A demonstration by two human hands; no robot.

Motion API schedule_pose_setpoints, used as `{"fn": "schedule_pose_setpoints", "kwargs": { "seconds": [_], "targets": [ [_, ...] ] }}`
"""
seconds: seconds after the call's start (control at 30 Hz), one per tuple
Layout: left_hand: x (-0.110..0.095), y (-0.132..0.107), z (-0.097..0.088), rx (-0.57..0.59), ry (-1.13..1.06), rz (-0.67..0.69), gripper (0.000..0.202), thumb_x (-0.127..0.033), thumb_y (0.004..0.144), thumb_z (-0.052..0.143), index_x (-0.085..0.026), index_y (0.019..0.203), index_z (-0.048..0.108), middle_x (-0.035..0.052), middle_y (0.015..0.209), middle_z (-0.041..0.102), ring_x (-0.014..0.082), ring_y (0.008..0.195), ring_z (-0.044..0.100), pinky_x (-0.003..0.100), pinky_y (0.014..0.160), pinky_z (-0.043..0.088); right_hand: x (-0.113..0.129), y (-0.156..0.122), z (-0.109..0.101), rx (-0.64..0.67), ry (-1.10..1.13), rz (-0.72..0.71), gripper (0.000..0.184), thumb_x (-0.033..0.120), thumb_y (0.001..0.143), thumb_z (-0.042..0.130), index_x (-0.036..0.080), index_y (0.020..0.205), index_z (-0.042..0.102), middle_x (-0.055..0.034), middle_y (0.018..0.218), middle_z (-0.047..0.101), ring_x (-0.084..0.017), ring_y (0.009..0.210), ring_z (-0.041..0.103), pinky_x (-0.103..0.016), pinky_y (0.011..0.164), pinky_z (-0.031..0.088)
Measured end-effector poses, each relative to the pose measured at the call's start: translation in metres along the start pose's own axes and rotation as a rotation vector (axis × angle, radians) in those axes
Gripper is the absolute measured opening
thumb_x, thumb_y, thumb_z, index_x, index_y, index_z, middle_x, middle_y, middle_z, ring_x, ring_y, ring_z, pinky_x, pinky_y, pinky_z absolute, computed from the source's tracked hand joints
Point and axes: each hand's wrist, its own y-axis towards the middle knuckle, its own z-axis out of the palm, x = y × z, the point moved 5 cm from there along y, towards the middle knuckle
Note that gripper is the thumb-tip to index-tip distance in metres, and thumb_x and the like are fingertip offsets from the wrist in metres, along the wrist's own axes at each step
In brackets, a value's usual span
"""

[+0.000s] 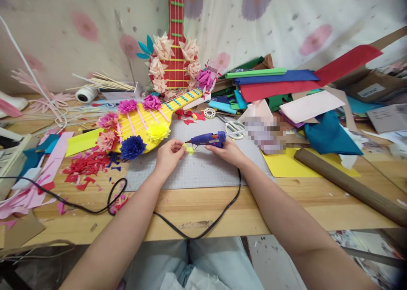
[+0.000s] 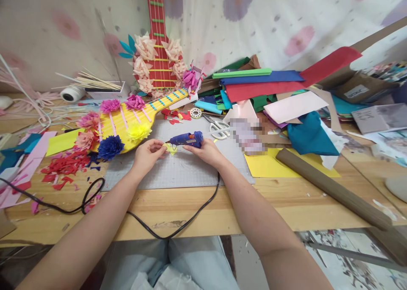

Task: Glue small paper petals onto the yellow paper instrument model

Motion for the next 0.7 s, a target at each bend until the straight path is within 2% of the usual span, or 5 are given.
{"fn": "schedule_pose_setpoints", "kwargs": {
  "seconds": [0.13, 0.27, 0.43, 0.57, 0.7],
  "targets": [
    [0.001, 0.001, 0.000, -0.001, 0.003, 0.001, 0.022, -0.031, 0.063, 0.068, -0.017, 0.077, 0.059, 0.0032, 0.069, 0.065, 0.0175, 0.064, 0.065, 0.027, 0.053, 0.052, -0.006, 0.003, -0.002, -0.090, 0.019, 0.045, 0.037, 0.056, 0.066, 0.063, 0.020, 0.071, 0.064, -0.0012, 0.063, 0.063, -0.015, 0.060, 0.057, -0.030, 0.062, 0.046],
    [0.001, 0.000, 0.000, -0.026, -0.119, -0.023, 0.030, -0.036, 0.060, 0.071, -0.016, 0.078, 0.058, 0.0030, 0.071, 0.066, 0.0180, 0.068, 0.066, 0.026, 0.055, 0.051, -0.014, 0.010, -0.015, -0.309, 0.015, 0.150, 0.041, 0.058, 0.065, 0.061, 0.018, 0.074, 0.064, -0.0053, 0.071, 0.067, -0.020, 0.069, 0.061, -0.033, 0.068, 0.047],
    [-0.010, -0.008, 0.002, -0.109, -0.300, -0.068, 0.035, -0.038, 0.056, 0.074, -0.016, 0.076, 0.055, 0.0020, 0.073, 0.066, 0.0173, 0.070, 0.066, 0.025, 0.058, 0.051, -0.019, 0.021, -0.024, -0.398, -0.292, 0.232, 0.049, 0.064, 0.067, 0.055, 0.018, 0.078, 0.063, -0.0090, 0.075, 0.065, -0.024, 0.076, 0.061, -0.035, 0.068, 0.045],
    [-0.034, -0.014, 0.006, -0.154, -0.417, -0.096, 0.033, -0.033, 0.054, 0.075, -0.016, 0.074, 0.055, 0.0006, 0.074, 0.064, 0.0152, 0.073, 0.065, 0.025, 0.063, 0.050, -0.013, 0.021, -0.024, -0.344, -0.443, 0.134, 0.050, 0.066, 0.068, 0.053, 0.018, 0.082, 0.059, -0.0106, 0.084, 0.062, -0.025, 0.082, 0.058, -0.036, 0.071, 0.044],
    [-0.052, -0.017, 0.008, -0.252, -0.589, -0.149, 0.028, -0.026, 0.054, 0.075, -0.017, 0.073, 0.056, -0.0033, 0.073, 0.059, 0.0087, 0.068, 0.059, 0.023, 0.064, 0.049, 0.006, 0.000, -0.042, -0.486, -0.474, 0.043, 0.045, 0.059, 0.063, 0.062, 0.018, 0.081, 0.054, -0.0101, 0.086, 0.059, -0.025, 0.086, 0.054, -0.037, 0.075, 0.042]
  ]
}}
